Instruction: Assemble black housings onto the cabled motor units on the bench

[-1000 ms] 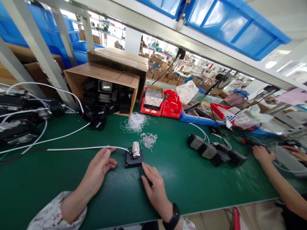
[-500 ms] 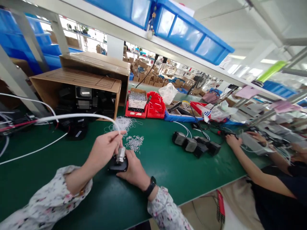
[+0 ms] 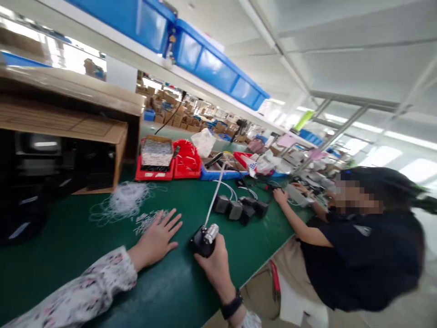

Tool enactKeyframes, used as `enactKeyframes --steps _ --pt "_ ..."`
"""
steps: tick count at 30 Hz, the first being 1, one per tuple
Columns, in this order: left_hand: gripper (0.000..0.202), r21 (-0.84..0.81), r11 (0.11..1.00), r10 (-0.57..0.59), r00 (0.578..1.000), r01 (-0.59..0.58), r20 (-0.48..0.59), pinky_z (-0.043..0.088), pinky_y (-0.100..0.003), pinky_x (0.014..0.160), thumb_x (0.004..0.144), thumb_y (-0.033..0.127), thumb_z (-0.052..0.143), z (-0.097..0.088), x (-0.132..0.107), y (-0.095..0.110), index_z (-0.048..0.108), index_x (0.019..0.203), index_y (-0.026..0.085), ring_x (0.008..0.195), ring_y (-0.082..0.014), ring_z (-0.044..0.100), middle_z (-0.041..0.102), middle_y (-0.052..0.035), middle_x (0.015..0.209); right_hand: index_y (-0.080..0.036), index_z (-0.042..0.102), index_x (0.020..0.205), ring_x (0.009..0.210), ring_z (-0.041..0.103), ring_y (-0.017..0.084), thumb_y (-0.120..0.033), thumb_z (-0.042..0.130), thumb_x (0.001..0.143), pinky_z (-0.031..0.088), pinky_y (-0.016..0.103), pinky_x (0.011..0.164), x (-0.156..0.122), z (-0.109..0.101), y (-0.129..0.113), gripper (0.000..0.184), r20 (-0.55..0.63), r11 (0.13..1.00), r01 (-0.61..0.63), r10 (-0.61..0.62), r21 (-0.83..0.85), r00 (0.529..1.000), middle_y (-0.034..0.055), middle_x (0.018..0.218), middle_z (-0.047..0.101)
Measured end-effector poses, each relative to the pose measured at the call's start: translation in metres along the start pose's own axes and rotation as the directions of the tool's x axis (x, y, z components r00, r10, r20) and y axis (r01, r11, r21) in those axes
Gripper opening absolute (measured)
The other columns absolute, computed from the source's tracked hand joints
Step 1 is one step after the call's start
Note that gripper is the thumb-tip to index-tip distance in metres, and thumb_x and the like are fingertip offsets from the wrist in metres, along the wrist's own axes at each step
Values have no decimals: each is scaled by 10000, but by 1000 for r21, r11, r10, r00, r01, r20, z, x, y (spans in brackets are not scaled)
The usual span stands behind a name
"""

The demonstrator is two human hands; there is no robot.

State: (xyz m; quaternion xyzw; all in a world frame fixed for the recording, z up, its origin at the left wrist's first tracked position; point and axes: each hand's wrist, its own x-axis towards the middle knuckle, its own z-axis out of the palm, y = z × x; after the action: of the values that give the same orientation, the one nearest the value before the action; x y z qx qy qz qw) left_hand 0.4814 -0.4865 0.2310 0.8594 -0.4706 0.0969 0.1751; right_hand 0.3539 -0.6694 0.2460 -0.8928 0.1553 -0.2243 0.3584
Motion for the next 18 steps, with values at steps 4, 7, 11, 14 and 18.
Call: enactKeyframes --steps 4,7,11,14,18 --pt "479 195 980 47 998 -41 -29 154 -620 1035 853 348 447 29 4 -25 444 1320 242 1329 -346 268 434 -85 1388 -165 477 1121 923 553 233 -108 703 528 461 325 846 16 16 -3 636 -59 1000 -19 19 1 998 50 1012 523" --pt "475 275 961 32 998 -14 -61 150 -631 1030 841 298 419 29 4 -38 485 1295 177 1313 -373 287 466 -123 1357 -169 475 1135 932 555 234 -121 720 542 466 334 855 18 24 -9 643 -69 999 -47 47 6 997 57 1029 513" --pt "500 295 955 8 994 24 -108 135 -638 1031 849 289 373 18 -3 -37 441 1327 159 1325 -374 260 390 -134 1408 -169 465 1213 994 545 264 -220 760 597 462 385 879 15 6 -20 685 9 997 -65 66 -38 998 90 1109 517" --pt "540 270 960 -33 986 76 -164 135 -658 1017 866 340 337 3 -9 -27 364 1371 148 1333 -375 239 301 -144 1452 -176 466 1254 1056 522 278 -309 635 773 471 419 861 21 -36 -40 526 -104 999 -10 4 -51 995 127 1213 499" --pt "580 225 966 -79 974 127 -213 109 -672 1012 886 380 294 -20 -21 -20 251 1416 149 1329 -369 253 277 -156 1461 -207 554 1170 1014 557 229 -320 440 913 488 387 835 29 -116 -75 303 -379 971 240 -223 -2 898 97 1124 582"
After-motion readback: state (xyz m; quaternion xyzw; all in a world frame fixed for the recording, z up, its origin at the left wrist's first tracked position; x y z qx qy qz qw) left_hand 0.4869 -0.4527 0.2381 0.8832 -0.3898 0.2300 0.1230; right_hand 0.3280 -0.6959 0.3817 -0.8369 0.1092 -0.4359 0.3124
